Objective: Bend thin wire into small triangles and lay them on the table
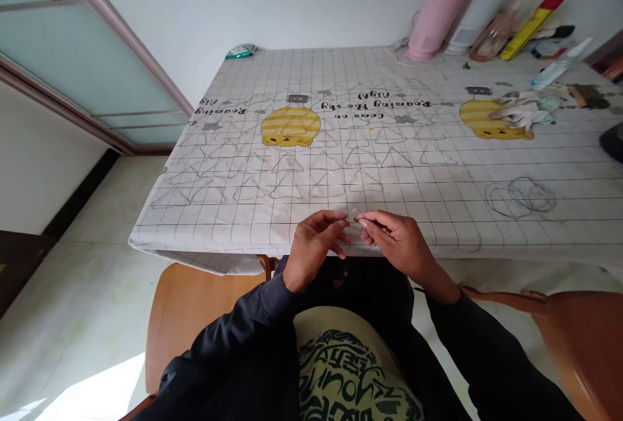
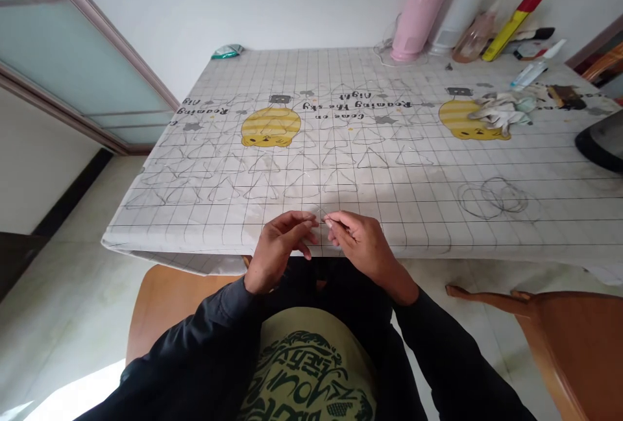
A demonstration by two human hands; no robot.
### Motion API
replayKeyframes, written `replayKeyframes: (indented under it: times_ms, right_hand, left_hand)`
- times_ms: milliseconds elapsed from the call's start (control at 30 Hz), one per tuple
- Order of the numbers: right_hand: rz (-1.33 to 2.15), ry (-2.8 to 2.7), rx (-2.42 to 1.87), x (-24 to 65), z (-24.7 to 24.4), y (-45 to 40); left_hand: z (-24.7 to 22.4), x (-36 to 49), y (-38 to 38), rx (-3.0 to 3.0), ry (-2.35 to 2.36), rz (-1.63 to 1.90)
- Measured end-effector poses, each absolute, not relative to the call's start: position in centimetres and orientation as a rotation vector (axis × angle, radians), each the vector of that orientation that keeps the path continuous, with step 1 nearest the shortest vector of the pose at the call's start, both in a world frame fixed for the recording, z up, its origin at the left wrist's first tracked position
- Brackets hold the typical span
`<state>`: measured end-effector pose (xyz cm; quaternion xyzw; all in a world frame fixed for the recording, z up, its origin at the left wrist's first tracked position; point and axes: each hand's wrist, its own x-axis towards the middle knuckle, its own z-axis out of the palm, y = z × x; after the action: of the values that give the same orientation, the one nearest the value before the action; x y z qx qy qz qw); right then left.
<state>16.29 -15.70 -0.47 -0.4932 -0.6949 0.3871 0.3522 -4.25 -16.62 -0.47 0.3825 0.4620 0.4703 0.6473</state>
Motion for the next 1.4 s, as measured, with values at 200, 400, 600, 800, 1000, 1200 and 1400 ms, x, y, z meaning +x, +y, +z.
replayKeyframes:
  times_ms: [200,400,600,800,1000,1200,1400]
  right_hand:
    - [0.876,-1.915,-1.272,16.0,-0.1,-15.8]
    - [0.865,-1.947,-1.283,15.9,-0.1,-16.3]
    - [1.054,-1.911,-1.224,16.0,0.3,-16.6]
    - [1.255,-1.846,-1.185,16.2,0.5,-16.7]
    - [1.324,-1.896,-1.156,16.4,0.2,-17.0]
    - [1.216,-1.767,-1.339,16.1,0.1,-17.2]
    - [1.243,-1.681,-1.369,16.0,0.2,-17.2]
  left_hand:
    - [-0.3,-5.2,-16.1,1.524,1.264,1.227]
    - [0.6,-5.6,-14.6,1.329,1.1,1.098]
    - [0.2,-6.2,-13.2,0.935,0.813,0.989]
    - [-0.3,-6.5,-12.9,0.918,0.708,0.974]
    - [-0.2,-6.8,-12.0,0.874,0.667,0.866]
    - [-0.5,-6.9,-12.8,1.172,0.863,0.94]
    - [-1.9,-7.1,-15.3,1.812,1.078,1.1]
